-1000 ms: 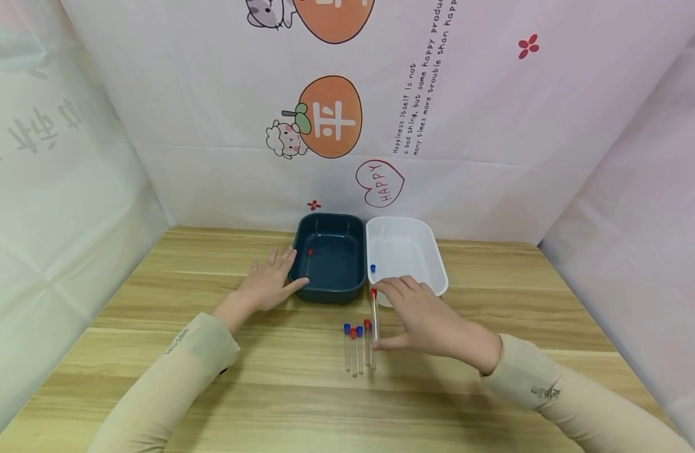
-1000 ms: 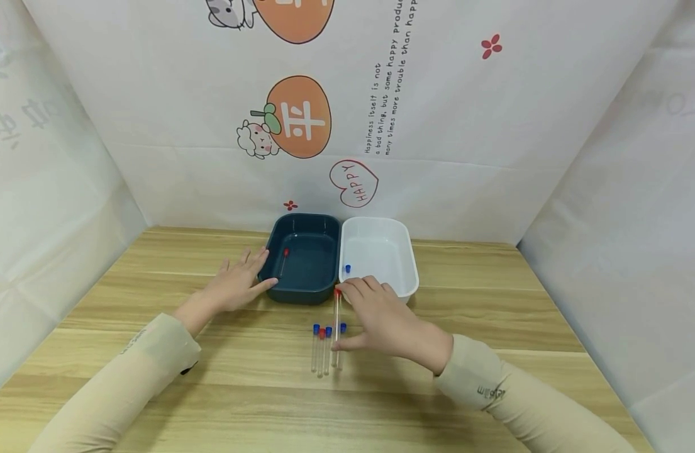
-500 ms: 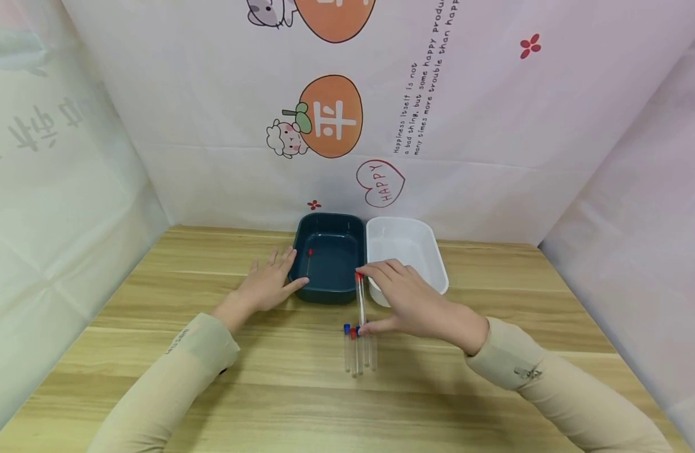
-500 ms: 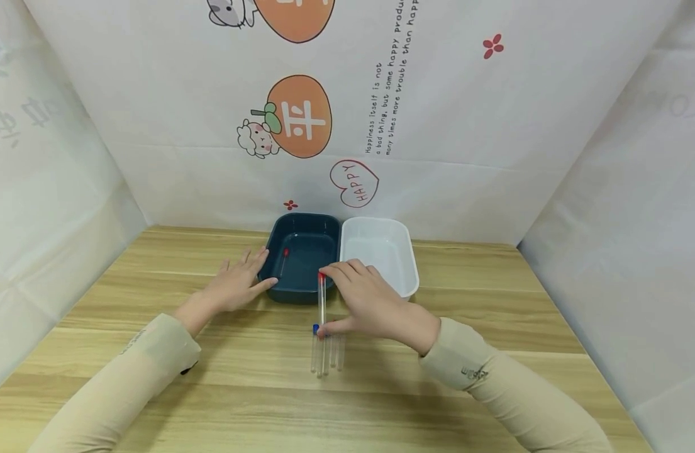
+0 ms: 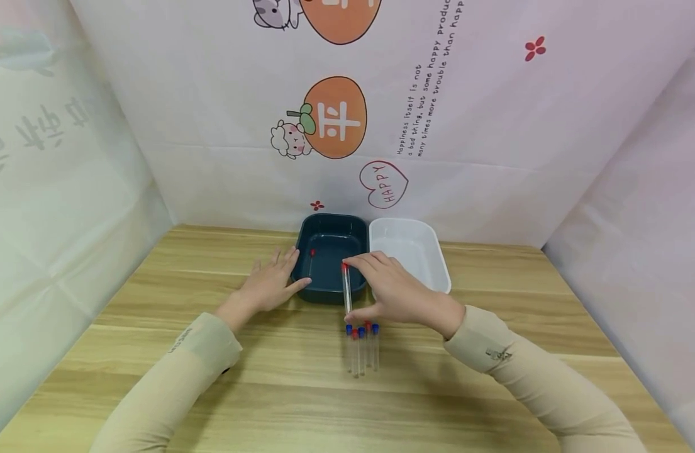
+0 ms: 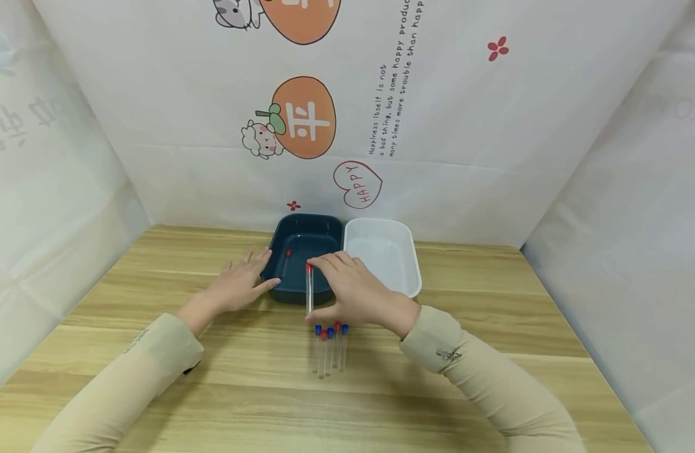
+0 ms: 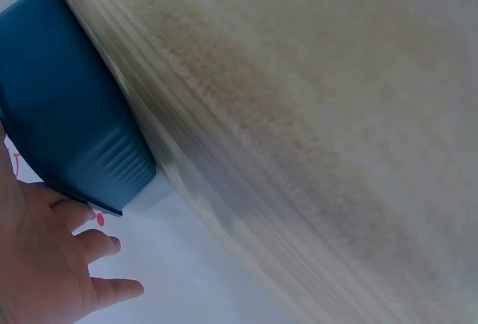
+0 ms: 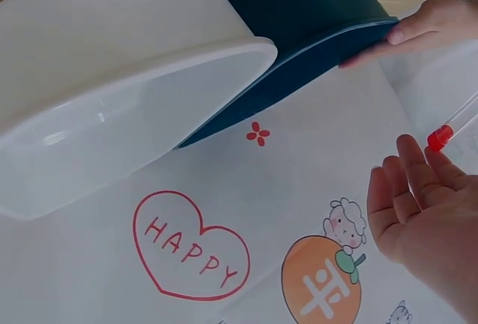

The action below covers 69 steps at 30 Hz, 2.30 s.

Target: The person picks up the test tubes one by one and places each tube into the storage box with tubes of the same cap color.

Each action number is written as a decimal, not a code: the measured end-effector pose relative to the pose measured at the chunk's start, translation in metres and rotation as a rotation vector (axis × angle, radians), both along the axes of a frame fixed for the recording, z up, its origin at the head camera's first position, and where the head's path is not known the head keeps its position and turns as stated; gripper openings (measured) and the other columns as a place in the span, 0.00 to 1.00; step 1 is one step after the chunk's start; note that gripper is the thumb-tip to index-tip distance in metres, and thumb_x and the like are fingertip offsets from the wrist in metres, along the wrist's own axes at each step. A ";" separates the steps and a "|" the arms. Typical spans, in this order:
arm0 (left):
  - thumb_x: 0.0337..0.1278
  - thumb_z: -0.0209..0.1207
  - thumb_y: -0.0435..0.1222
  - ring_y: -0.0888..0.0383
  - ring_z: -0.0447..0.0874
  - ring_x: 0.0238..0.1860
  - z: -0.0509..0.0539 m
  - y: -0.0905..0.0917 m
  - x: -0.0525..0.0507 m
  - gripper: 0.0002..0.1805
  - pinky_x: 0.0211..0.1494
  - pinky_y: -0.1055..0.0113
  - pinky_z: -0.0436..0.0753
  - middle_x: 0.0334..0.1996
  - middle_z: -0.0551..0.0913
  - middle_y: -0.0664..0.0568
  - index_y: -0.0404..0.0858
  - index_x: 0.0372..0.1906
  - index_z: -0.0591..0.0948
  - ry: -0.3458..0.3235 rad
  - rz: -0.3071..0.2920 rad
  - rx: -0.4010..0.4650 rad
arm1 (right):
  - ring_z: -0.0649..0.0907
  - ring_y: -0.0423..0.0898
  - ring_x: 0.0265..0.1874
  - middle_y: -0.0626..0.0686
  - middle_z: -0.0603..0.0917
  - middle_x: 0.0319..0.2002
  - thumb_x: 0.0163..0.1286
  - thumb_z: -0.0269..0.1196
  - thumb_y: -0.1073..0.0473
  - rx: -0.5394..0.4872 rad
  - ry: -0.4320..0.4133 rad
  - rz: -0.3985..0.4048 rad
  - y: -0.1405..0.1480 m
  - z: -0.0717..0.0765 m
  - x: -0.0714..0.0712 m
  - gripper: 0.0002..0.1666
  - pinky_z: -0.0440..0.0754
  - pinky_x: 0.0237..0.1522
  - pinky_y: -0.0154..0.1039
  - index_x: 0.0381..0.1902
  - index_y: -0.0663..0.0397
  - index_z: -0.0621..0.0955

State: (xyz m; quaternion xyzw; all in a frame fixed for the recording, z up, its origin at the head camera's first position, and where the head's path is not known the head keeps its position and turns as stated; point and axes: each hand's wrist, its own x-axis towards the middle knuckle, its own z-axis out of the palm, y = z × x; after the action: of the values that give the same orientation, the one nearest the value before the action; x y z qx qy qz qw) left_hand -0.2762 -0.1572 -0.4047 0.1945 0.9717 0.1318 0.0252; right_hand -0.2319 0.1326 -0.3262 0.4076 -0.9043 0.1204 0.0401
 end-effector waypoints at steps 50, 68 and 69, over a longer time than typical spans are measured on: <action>0.77 0.41 0.63 0.38 0.39 0.81 0.002 0.004 -0.001 0.47 0.74 0.30 0.46 0.82 0.46 0.41 0.33 0.82 0.47 0.015 0.016 -0.092 | 0.69 0.59 0.67 0.61 0.71 0.72 0.62 0.71 0.31 0.036 -0.093 -0.223 -0.053 -0.050 -0.089 0.58 0.70 0.67 0.59 0.77 0.60 0.65; 0.77 0.41 0.63 0.38 0.40 0.81 0.005 0.004 -0.002 0.47 0.74 0.30 0.46 0.82 0.47 0.41 0.33 0.82 0.48 0.014 0.014 -0.090 | 0.68 0.59 0.68 0.61 0.71 0.72 0.62 0.71 0.32 0.061 -0.136 -0.280 -0.067 -0.059 -0.106 0.58 0.66 0.70 0.60 0.77 0.60 0.66; 0.77 0.41 0.63 0.39 0.40 0.81 0.005 0.004 -0.002 0.47 0.74 0.30 0.46 0.82 0.47 0.41 0.33 0.82 0.48 0.013 0.013 -0.091 | 0.68 0.59 0.69 0.61 0.71 0.72 0.62 0.72 0.32 0.065 -0.142 -0.283 -0.068 -0.059 -0.107 0.57 0.65 0.70 0.60 0.77 0.60 0.66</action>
State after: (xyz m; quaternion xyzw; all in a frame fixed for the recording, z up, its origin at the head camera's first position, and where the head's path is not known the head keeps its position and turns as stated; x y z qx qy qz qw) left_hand -0.2777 -0.1531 -0.4001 0.1876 0.9781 0.0865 0.0270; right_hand -0.3387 0.0647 -0.3857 0.2678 -0.9566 0.1126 -0.0204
